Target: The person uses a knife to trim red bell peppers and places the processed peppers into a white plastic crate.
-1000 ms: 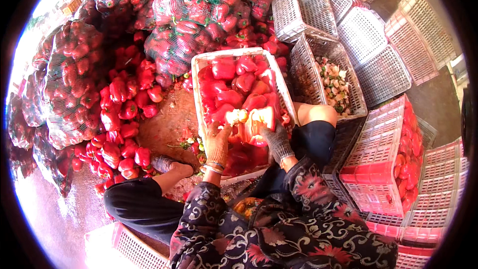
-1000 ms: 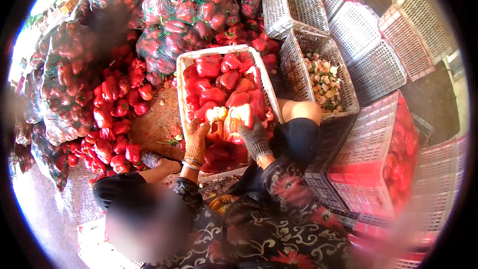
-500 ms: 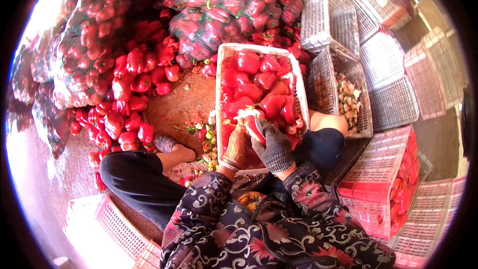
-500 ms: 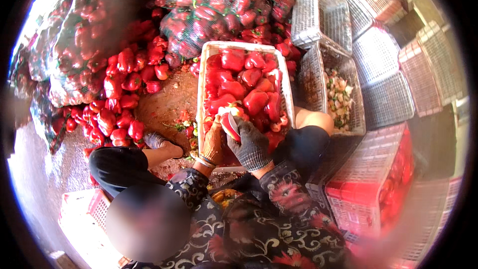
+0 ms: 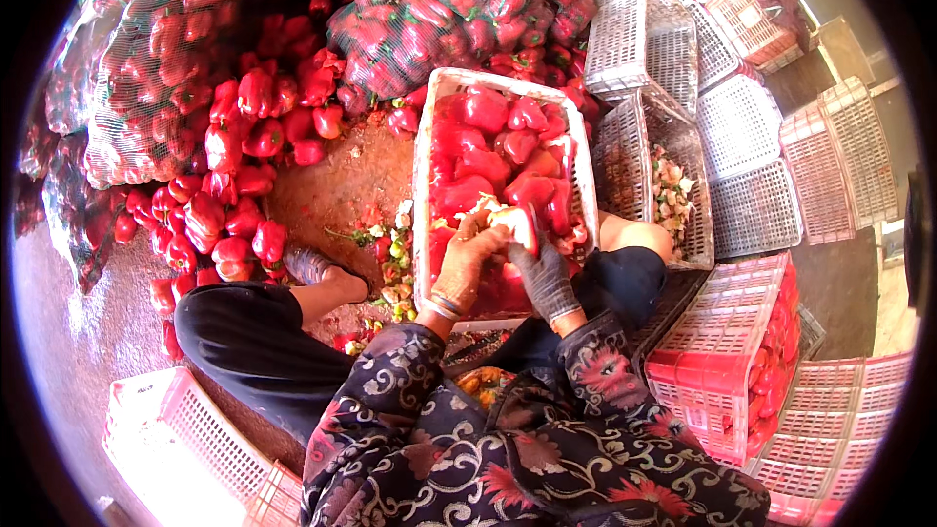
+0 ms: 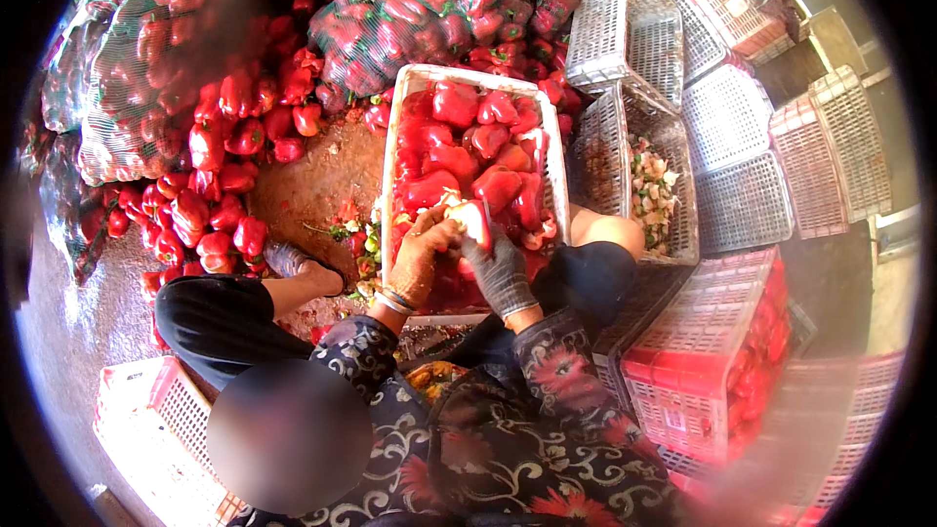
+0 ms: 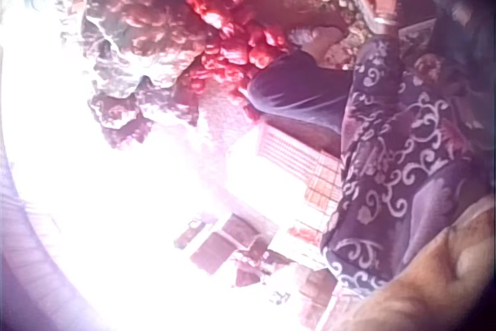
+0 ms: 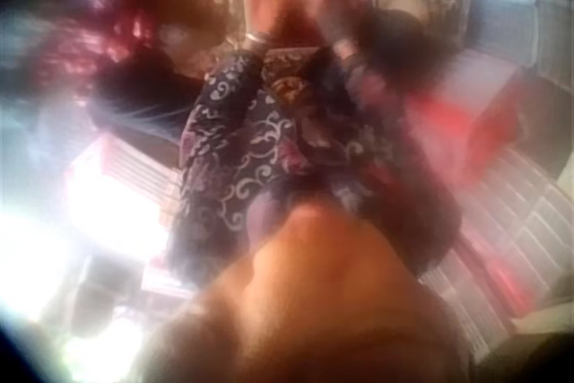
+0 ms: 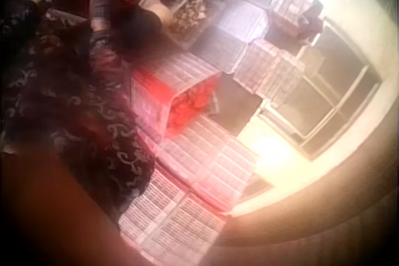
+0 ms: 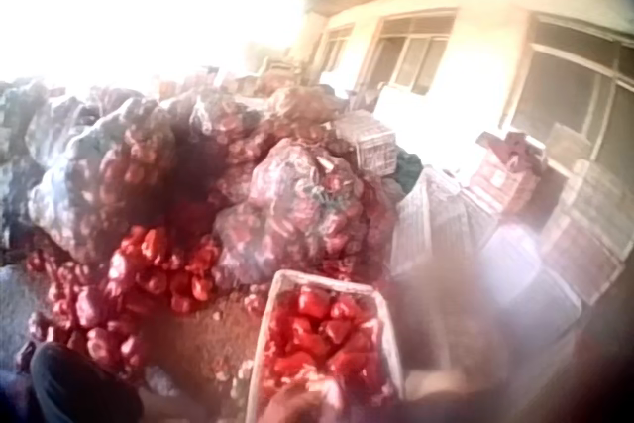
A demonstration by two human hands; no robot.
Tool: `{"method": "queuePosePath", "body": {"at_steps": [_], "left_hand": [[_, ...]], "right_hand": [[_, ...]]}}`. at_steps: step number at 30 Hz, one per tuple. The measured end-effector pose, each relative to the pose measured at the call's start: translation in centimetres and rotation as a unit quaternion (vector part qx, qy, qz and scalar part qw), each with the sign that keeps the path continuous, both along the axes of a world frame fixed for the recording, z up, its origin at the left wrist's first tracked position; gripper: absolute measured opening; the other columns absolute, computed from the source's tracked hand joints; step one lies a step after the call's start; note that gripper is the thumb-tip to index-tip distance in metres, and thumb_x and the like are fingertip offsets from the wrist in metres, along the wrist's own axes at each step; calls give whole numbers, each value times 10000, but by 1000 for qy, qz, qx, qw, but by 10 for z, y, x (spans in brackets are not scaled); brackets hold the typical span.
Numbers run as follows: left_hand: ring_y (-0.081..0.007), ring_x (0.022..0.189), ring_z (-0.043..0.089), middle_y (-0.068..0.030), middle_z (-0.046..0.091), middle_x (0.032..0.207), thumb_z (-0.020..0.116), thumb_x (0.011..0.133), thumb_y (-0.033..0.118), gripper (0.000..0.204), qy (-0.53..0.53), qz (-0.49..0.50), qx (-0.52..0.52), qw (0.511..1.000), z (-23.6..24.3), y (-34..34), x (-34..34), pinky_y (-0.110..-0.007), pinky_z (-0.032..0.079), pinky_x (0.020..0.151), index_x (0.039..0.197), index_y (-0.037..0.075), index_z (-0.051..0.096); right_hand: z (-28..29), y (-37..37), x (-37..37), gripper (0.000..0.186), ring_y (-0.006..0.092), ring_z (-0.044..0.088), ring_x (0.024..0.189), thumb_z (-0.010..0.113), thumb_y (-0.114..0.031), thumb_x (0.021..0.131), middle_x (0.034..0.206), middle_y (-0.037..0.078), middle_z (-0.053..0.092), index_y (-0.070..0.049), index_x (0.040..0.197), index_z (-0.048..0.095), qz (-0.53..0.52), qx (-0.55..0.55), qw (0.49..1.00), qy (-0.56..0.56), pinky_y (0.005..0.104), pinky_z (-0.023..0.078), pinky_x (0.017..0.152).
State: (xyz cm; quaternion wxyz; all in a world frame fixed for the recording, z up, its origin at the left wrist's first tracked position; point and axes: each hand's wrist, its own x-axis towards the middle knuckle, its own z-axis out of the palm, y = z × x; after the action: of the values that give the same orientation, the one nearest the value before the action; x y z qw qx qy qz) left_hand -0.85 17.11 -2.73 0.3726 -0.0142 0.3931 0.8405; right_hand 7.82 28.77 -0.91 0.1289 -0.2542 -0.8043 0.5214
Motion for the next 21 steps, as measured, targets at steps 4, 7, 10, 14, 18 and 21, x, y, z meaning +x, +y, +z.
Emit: {"method": "queuePosePath", "body": {"at_steps": [4,7,10,14,18,21], "left_hand": [[-119,778,589,-65,642,900,648,812,81,317,109,98,-99,984,-22,1,2,-263,493,683,1110,-14,599],[-126,778,603,-71,657,893,622,813,50,289,51,119,-69,989,-15,-4,4,-271,502,674,1095,-11,625],[-145,727,618,-75,663,889,604,803,22,291,6,0,-40,999,-14,-18,-8,-292,517,633,1091,2,640],[-202,672,628,-122,657,907,512,759,-29,376,-89,18,83,992,-14,-29,-12,-343,557,584,1119,-8,620],[-253,636,600,-167,605,967,456,683,-57,463,-160,134,243,947,-16,-57,-35,-394,561,618,1132,7,551],[-244,794,627,-145,611,1006,547,775,-11,366,-79,223,48,970,-42,-91,-68,-346,550,703,1138,36,558]], "right_hand": [[5,-25,-6,483,372,648,924,679,-233,835,1013,194,641,-59,1269,562,68,279,957,43,413,531,773],[9,-26,-8,469,347,657,918,674,-244,846,1014,187,644,-55,1262,568,93,336,937,40,407,533,764],[25,-27,-8,421,277,671,890,654,-262,876,1012,178,656,-37,1226,593,61,166,984,19,384,531,764],[-12,-5,-7,372,165,636,793,641,-296,906,941,61,676,-38,1173,627,-25,-26,998,54,324,523,672],[21,-3,-5,337,127,617,704,646,-330,892,906,26,649,-62,1095,627,-200,-221,954,-6,268,489,541],[15,36,6,380,136,624,720,662,-348,869,902,22,645,-78,1132,611,-201,-301,932,13,273,507,529]]}}
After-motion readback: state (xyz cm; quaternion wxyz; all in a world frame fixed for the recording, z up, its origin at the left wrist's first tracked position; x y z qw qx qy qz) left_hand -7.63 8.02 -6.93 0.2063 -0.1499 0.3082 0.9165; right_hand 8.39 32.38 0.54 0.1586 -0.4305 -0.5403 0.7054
